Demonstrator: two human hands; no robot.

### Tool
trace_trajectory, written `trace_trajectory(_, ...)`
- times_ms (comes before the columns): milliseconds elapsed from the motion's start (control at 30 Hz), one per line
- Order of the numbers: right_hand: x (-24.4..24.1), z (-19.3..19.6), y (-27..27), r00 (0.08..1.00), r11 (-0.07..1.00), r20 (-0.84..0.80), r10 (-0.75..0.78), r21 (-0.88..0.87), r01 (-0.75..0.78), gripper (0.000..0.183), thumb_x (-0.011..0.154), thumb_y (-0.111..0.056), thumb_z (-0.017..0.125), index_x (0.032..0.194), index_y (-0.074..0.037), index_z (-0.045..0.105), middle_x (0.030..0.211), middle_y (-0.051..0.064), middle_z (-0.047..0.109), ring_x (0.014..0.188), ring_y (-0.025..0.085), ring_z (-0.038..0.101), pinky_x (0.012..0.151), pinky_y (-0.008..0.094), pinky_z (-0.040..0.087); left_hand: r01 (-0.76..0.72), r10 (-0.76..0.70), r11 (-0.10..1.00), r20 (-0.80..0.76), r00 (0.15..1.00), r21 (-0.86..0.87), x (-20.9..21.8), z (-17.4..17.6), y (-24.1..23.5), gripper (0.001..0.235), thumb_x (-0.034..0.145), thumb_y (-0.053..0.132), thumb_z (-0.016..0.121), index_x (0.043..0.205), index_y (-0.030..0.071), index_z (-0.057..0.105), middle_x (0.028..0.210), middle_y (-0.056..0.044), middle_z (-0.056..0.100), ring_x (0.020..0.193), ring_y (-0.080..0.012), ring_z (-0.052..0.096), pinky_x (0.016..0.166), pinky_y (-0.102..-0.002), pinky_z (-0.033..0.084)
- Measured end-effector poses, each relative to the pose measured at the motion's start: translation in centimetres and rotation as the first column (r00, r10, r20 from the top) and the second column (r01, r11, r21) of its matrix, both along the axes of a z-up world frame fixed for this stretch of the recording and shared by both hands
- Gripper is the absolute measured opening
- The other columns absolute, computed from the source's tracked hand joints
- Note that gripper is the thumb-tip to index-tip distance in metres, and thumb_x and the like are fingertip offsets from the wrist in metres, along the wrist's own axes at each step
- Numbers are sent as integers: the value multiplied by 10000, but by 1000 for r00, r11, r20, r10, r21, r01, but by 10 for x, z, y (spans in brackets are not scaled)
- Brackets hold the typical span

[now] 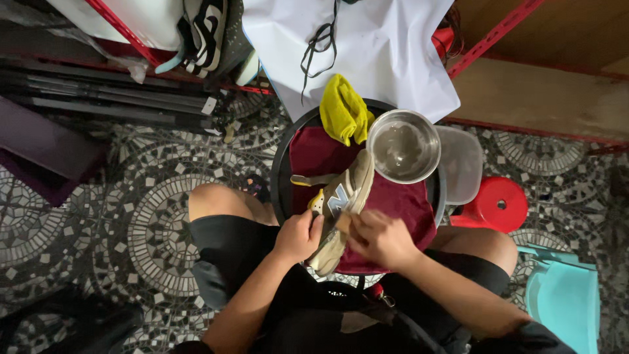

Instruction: The person scrubs a white sneaker with a brush, dipping it into a bowl of soapy water. They remove the insole, scrub the shoe's interior, and then scrub the insole separately.

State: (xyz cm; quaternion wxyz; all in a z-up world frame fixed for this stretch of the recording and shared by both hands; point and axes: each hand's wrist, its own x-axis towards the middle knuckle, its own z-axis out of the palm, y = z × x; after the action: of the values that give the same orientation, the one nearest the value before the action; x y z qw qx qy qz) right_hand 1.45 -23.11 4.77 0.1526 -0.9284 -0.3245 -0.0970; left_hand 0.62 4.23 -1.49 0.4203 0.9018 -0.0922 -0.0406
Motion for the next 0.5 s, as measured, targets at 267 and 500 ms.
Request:
trace_trajectory(267,25,20,-9,994,986,58,-88,145,79,183,846,-375,849,918,-223,780,886,-17,683,872,243,752,657,388,611,37,-37,999,-7,999,3,3,19,-1,467,1113,429,577,820,66,591,640,-268,673,737,-541,749,611,-635,589)
trace_trajectory(500,14,-26,-20,986,993,121,-112,45,108,289,836,-443,852,1038,-238,835,926,-22,741,924,219,789,685,363,632,67,-67,998,-12,998,-18,6,22,4,464,1115,401,570,790,71,570,614,-243,654,715,-524,747,596,-586,596)
